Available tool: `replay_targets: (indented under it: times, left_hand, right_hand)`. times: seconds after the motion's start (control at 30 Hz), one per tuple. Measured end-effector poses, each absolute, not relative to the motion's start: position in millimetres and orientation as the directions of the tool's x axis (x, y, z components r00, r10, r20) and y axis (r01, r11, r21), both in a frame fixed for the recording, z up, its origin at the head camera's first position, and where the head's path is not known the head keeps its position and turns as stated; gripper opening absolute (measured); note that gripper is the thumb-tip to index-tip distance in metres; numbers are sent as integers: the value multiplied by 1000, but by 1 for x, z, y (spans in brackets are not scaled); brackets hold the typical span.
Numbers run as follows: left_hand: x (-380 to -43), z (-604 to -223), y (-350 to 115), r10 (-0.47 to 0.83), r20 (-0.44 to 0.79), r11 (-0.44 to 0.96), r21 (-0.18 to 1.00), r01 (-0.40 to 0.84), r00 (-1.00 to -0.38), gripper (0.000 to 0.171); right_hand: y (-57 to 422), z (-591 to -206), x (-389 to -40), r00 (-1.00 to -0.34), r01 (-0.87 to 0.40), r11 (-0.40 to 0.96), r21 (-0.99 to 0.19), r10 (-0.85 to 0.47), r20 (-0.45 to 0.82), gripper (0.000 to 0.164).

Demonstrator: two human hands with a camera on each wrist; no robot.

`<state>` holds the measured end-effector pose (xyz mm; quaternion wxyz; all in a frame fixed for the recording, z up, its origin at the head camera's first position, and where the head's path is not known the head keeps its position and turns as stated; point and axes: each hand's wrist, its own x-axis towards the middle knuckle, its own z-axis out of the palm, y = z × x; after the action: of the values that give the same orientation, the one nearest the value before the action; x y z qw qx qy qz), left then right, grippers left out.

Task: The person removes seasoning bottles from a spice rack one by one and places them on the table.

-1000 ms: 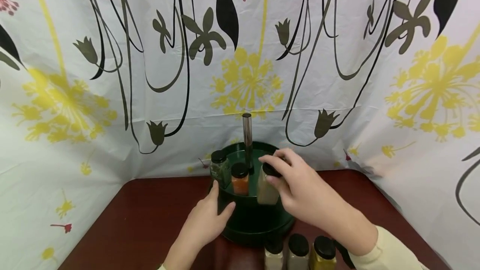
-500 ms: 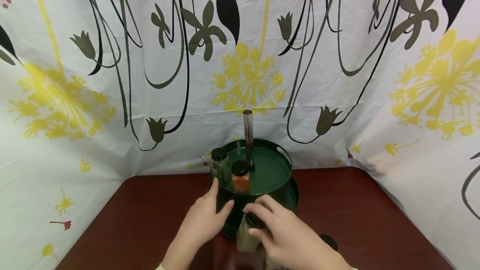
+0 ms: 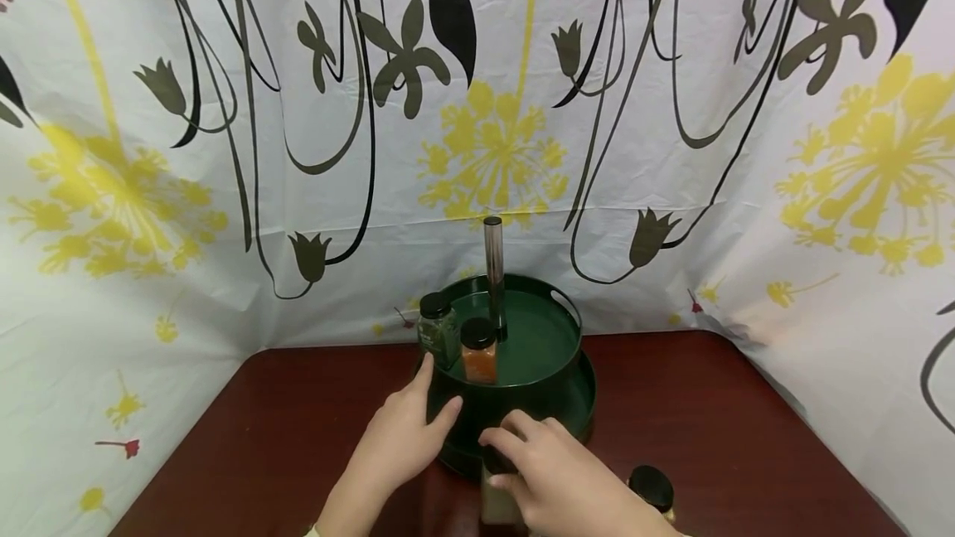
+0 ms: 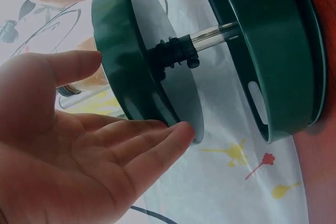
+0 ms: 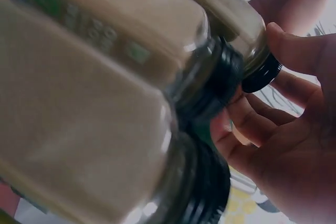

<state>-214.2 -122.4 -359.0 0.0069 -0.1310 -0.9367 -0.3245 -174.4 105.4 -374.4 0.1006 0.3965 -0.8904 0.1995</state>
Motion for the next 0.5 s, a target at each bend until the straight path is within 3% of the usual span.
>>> replay_targets:
  times: [0.5]
  left_hand:
    - [-213, -358, -123, 250, 83, 744, 621, 246, -965, 81]
  right_hand:
    - [95, -394, -182, -662, -750, 630, -202, -720, 210, 34]
